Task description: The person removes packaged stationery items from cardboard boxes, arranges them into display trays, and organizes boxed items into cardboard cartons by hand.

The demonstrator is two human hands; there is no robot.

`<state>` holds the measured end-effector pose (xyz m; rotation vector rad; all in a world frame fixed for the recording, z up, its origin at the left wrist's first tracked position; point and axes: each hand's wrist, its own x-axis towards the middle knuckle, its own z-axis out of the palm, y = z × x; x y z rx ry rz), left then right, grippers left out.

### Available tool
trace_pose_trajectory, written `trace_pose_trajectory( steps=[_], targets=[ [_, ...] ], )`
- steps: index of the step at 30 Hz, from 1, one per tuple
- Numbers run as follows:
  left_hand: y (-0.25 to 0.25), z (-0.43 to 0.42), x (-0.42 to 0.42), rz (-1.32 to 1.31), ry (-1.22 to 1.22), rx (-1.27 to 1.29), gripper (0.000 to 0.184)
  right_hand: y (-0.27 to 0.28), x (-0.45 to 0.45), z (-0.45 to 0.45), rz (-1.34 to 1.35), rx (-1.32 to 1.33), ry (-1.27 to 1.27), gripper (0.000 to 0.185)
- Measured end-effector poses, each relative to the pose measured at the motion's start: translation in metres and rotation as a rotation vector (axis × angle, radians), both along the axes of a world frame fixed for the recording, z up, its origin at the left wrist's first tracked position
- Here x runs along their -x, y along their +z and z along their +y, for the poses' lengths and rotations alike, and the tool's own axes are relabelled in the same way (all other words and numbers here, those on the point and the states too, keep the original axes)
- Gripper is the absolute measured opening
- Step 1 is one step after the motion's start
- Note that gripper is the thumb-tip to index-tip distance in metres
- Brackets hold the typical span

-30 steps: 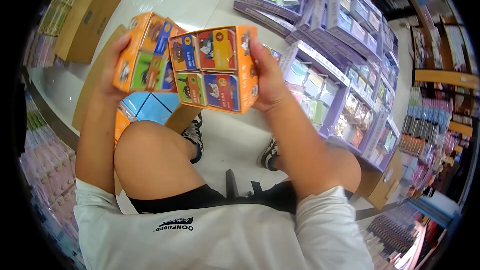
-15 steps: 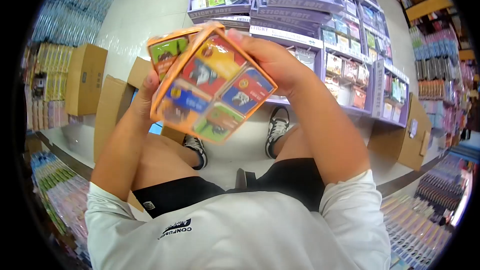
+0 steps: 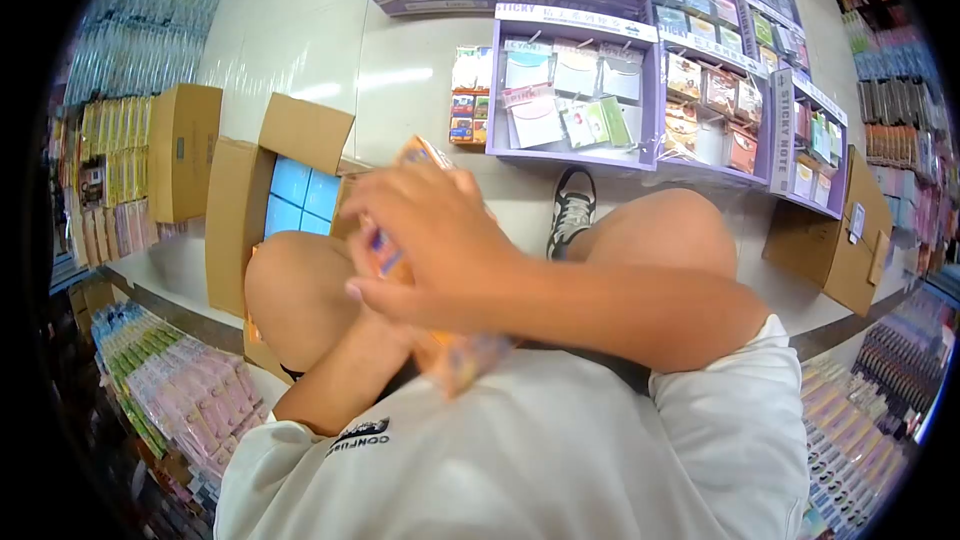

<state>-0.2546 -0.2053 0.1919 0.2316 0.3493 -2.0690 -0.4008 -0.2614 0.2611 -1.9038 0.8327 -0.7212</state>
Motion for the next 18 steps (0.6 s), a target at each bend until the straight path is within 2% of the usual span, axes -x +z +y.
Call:
trace_pose_trajectory(
  steps=[3, 4, 7, 8, 9, 10, 12, 15, 18],
  targets=[
    [-0.013, 0.033, 0.017, 0.075, 0.052, 0.007, 0.073, -0.011, -0.003, 0.028, 0.235, 0.255, 0.082, 0.056],
    [-0.017, 0.036, 0.019, 0.096, 0.054, 0.004, 0.073, -0.01, -0.003, 0.033, 0.323, 0.263, 0.146, 0.053],
    [-0.019, 0.043, 0.019, 0.096, -0.05, 0.014, 0.075, 0.008, 0.008, 0.009, 0.364, 0.029, 0.174, 0.057],
    [-0.017, 0.046, 0.015, 0.085, -0.118, 0.007, 0.075, 0.029, 0.013, -0.022, 0.57, -0.128, 0.258, 0.068],
    [-0.018, 0.047, 0.013, 0.067, -0.195, -0.006, 0.075, 0.017, 0.025, -0.036, 0.544, -0.108, 0.135, 0.072],
    [-0.016, 0.045, 0.006, 0.054, -0.395, -0.054, 0.081, 0.003, 0.038, -0.048, 0.517, -0.088, 0.008, 0.077],
    [-0.003, 0.043, 0.009, -0.014, -0.389, -0.112, 0.087, -0.008, 0.048, -0.084, 0.795, -0.483, 0.042, 0.078],
    [0.005, 0.05, 0.003, -0.063, -0.371, -0.139, 0.09, -0.034, 0.06, -0.11, 0.695, -1.112, 0.348, 0.076],
    [0.013, 0.061, -0.004, -0.116, -0.346, -0.119, 0.089, -0.056, 0.065, -0.091, 0.249, -1.252, 0.358, 0.071]
  ],
)
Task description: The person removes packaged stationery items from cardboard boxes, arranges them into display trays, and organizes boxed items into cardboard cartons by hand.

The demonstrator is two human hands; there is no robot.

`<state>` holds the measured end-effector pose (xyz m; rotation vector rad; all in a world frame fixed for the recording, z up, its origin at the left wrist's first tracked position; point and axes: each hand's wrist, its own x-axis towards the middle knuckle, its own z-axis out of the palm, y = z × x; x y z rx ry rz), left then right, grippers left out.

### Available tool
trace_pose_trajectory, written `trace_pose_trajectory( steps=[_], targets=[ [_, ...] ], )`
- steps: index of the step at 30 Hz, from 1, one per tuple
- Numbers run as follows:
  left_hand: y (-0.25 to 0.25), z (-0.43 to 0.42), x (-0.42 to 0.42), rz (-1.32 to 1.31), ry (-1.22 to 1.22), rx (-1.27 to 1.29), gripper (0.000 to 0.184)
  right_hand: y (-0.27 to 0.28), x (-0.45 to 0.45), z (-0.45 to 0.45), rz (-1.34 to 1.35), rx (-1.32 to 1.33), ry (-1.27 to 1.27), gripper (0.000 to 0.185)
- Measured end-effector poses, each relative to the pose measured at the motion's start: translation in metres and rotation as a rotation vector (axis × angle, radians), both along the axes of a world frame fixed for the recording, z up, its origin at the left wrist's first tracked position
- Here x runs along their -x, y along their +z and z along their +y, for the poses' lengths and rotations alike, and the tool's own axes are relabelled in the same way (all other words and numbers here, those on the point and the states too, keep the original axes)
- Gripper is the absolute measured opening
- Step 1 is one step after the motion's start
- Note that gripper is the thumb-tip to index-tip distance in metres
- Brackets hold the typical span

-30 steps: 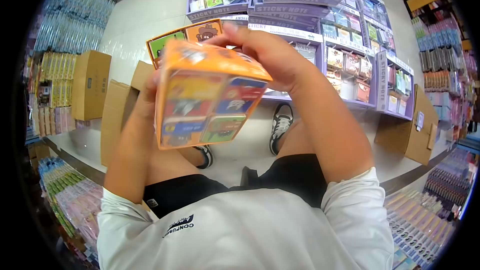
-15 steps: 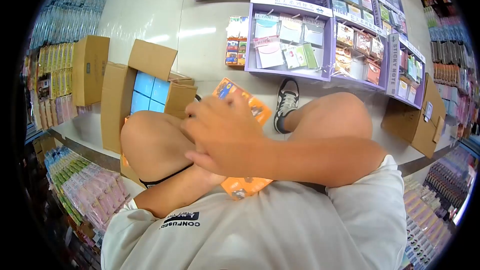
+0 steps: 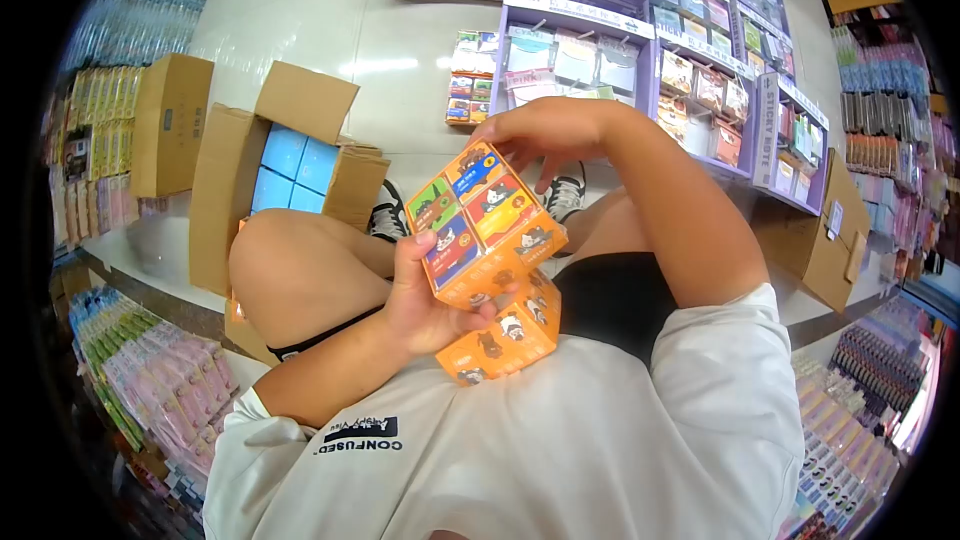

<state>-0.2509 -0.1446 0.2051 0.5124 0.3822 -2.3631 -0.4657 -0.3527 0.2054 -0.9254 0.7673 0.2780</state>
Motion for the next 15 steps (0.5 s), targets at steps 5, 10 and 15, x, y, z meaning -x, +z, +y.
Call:
trace_pose_trajectory(
  steps=[5, 10, 15],
  targets=[
    [0.019, 0.032, -0.015, 0.019, 0.069, 0.056, 0.09, 0.012, 0.01, 0.059, -0.264, 0.431, 0.244, 0.085],
    [0.03, 0.061, -0.022, -0.047, 0.142, 0.142, 0.09, 0.064, 0.015, 0.153, -0.223, 0.664, 0.533, 0.101],
    [0.062, 0.076, -0.019, -0.081, 0.134, 0.239, 0.078, 0.076, 0.011, 0.223, -0.204, 0.841, 0.13, 0.074]
  ],
)
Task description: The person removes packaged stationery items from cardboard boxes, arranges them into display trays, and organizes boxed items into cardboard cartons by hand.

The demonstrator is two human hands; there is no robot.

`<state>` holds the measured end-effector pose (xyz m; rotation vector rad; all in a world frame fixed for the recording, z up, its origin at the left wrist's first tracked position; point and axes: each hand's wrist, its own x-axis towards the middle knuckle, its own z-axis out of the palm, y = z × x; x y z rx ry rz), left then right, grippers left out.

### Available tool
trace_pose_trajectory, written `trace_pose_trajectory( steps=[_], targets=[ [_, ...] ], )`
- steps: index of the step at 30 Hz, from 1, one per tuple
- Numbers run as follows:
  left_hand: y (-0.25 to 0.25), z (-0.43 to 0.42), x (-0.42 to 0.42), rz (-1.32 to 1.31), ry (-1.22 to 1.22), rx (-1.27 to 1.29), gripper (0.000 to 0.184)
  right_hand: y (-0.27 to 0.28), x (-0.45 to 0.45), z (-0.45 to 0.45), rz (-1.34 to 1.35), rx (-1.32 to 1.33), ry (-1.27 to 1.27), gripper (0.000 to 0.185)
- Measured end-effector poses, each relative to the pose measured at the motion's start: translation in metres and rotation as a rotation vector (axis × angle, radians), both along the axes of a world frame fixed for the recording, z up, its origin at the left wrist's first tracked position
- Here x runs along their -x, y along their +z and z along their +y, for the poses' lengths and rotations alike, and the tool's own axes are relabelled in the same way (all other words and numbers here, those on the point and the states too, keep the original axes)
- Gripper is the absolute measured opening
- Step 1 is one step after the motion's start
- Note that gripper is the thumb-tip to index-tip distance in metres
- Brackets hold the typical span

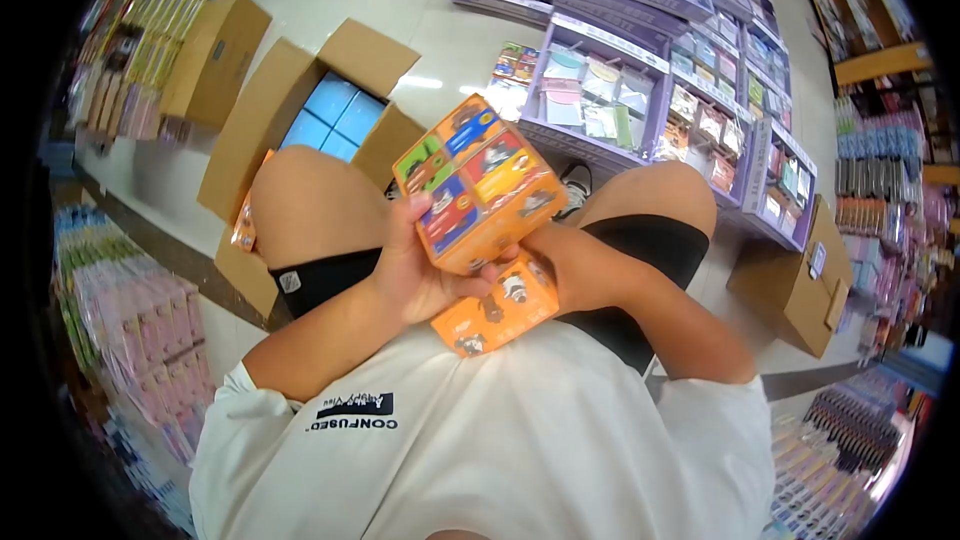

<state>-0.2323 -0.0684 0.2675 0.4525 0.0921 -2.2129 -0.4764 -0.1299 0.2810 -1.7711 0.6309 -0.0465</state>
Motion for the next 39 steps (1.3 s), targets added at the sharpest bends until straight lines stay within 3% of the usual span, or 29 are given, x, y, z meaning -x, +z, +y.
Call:
trace_pose_trajectory(
  steps=[1, 4, 6, 7, 8, 10, 12, 13, 16, 17, 21, 29, 30, 31, 34, 38, 39],
  targets=[
    [0.011, 0.0, -0.001, -0.187, 0.032, 0.05, 0.076, 0.004, 0.004, 0.001, 0.033, 0.005, -0.038, 0.071],
    [0.012, 0.004, -0.014, -0.667, 0.169, 0.182, 0.064, -0.007, 0.04, 0.007, -0.215, 0.008, -0.161, 0.084],
    [0.015, 0.006, -0.027, -0.993, 0.209, 0.301, 0.066, -0.007, 0.056, 0.019, -0.487, -0.195, -0.463, 0.096],
    [0.009, 0.009, -0.03, -1.003, 0.235, 0.35, 0.066, -0.005, 0.051, 0.027, -0.588, -0.23, -0.738, 0.104],
    [-0.002, 0.012, -0.032, -1.012, 0.26, 0.402, 0.067, 0.0, 0.04, 0.032, -0.767, -0.341, -0.881, 0.092],
    [-0.003, 0.012, -0.025, -0.976, 0.268, 0.457, 0.066, -0.007, 0.054, 0.018, -0.771, -0.459, -0.864, 0.074],
    [0.007, 0.011, -0.016, -0.89, 0.238, 0.457, 0.065, -0.004, 0.038, -0.002, -0.602, -0.352, -0.881, 0.057],
    [-0.003, 0.004, -0.012, -0.913, 0.3, 0.532, 0.062, -0.003, 0.026, -0.01, -0.566, -0.46, -0.873, 0.058],
    [-0.007, -0.028, -0.015, -0.98, 0.205, 0.288, 0.058, -0.011, -0.001, -0.036, -0.46, -0.619, -0.878, 0.058],
    [-0.028, -0.044, -0.02, -1.136, 0.204, 0.328, 0.061, -0.013, -0.008, -0.047, -0.344, -0.582, -0.889, 0.059],
    [-0.037, -0.114, -0.045, -1.316, 0.086, 0.105, 0.05, -0.028, -0.039, -0.114, -0.031, -0.531, -1.002, 0.061],
    [-0.143, -0.254, -0.102, -1.34, 0.118, 0.01, 0.047, -0.166, -0.072, -0.275, 0.029, -0.401, -1.152, 0.052],
    [-0.165, -0.266, -0.102, -1.331, 0.134, -0.038, 0.047, -0.177, -0.082, -0.289, 0.02, -0.375, -1.148, 0.053],
    [-0.205, -0.279, -0.11, -1.283, 0.126, -0.11, 0.058, -0.195, -0.09, -0.308, 0.012, -0.358, -1.139, 0.055],
    [-0.278, -0.301, -0.106, -1.403, 0.002, -0.155, 0.058, -0.214, -0.13, -0.34, -0.035, -0.31, -1.288, 0.059],
    [-0.319, -0.32, -0.102, -1.577, -0.261, 0.022, 0.066, -0.297, -0.156, -0.401, -0.023, -0.32, -1.237, 0.074],
    [-0.345, -0.321, -0.104, -1.482, -0.135, 0.095, 0.066, -0.306, -0.163, -0.412, -0.009, -0.315, -1.211, 0.078]
  ],
)
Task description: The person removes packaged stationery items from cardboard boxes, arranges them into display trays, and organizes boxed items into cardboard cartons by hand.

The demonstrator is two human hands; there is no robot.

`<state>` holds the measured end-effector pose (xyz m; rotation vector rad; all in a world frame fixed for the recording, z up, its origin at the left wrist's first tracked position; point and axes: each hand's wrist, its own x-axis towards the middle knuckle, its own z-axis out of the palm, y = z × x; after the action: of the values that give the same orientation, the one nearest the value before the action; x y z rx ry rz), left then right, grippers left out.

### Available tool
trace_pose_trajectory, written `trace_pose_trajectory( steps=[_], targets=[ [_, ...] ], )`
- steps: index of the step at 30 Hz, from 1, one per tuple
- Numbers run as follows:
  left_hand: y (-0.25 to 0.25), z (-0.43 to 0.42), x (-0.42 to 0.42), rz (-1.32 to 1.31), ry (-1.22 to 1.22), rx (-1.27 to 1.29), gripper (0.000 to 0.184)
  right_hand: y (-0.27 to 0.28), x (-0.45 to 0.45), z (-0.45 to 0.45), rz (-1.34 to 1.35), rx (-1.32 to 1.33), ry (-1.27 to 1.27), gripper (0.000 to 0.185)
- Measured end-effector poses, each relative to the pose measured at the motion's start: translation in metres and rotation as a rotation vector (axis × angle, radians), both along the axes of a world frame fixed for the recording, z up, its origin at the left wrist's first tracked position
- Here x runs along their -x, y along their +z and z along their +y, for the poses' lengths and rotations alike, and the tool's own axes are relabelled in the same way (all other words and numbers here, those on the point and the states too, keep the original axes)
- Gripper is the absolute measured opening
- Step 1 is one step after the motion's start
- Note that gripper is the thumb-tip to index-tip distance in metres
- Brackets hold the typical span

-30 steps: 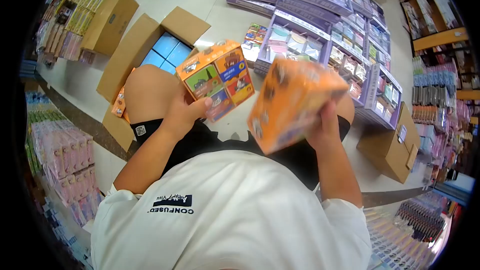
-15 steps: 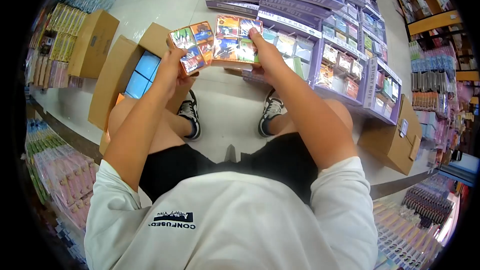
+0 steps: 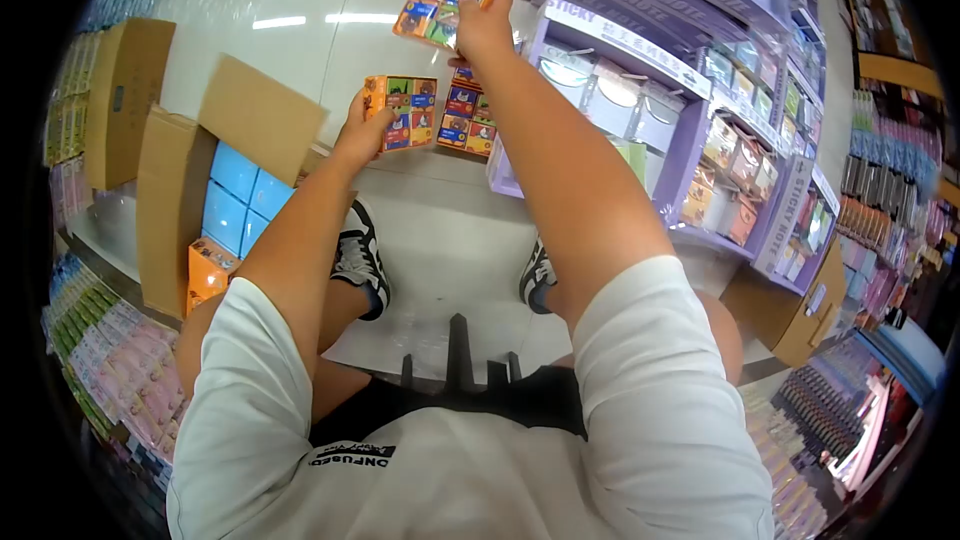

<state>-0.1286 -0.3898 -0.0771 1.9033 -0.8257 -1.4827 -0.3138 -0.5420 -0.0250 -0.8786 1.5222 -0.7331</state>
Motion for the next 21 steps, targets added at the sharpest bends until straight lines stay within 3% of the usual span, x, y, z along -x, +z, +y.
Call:
trace_pose_trajectory(
  steps=[3, 6, 9, 12, 13, 14, 17, 18, 21],
  targets=[
    [-0.064, -0.004, -0.008, 0.375, 0.128, 0.117, 0.065, -0.044, -0.019, -0.03, 0.05, -0.026, 0.12, 0.081],
    [-0.109, -0.005, -0.012, 0.296, 0.172, 0.127, 0.055, -0.092, -0.039, -0.044, 0.122, 0.024, 0.204, 0.076],
    [-0.131, -0.006, -0.029, -0.104, -0.07, -0.056, 0.048, -0.127, -0.046, -0.048, 0.429, 0.04, 0.454, 0.074],
    [-0.154, 0.001, -0.027, -0.4, -0.175, -0.097, 0.046, -0.136, -0.057, -0.05, 0.623, 0.009, 0.441, 0.07],
    [-0.151, 0.001, -0.022, -0.396, -0.173, -0.079, 0.049, -0.123, -0.059, -0.05, 0.7, -0.021, 0.438, 0.068],
    [-0.143, -0.001, -0.017, -0.391, -0.173, -0.058, 0.052, -0.105, -0.057, -0.048, 0.949, 0.101, 0.62, 0.063],
    [-0.11, -0.014, -0.002, -0.42, -0.199, -0.089, 0.056, -0.123, -0.049, -0.046, 1.173, 0.443, 0.816, 0.061],
    [-0.106, -0.016, 0.0, -0.441, -0.209, -0.116, 0.056, -0.121, -0.048, -0.045, 1.189, 0.43, 0.962, 0.068],
    [-0.111, -0.017, -0.011, -0.421, -0.304, -0.103, 0.061, -0.111, -0.048, -0.039, 1.109, 0.333, 1.003, 0.073]
  ],
)
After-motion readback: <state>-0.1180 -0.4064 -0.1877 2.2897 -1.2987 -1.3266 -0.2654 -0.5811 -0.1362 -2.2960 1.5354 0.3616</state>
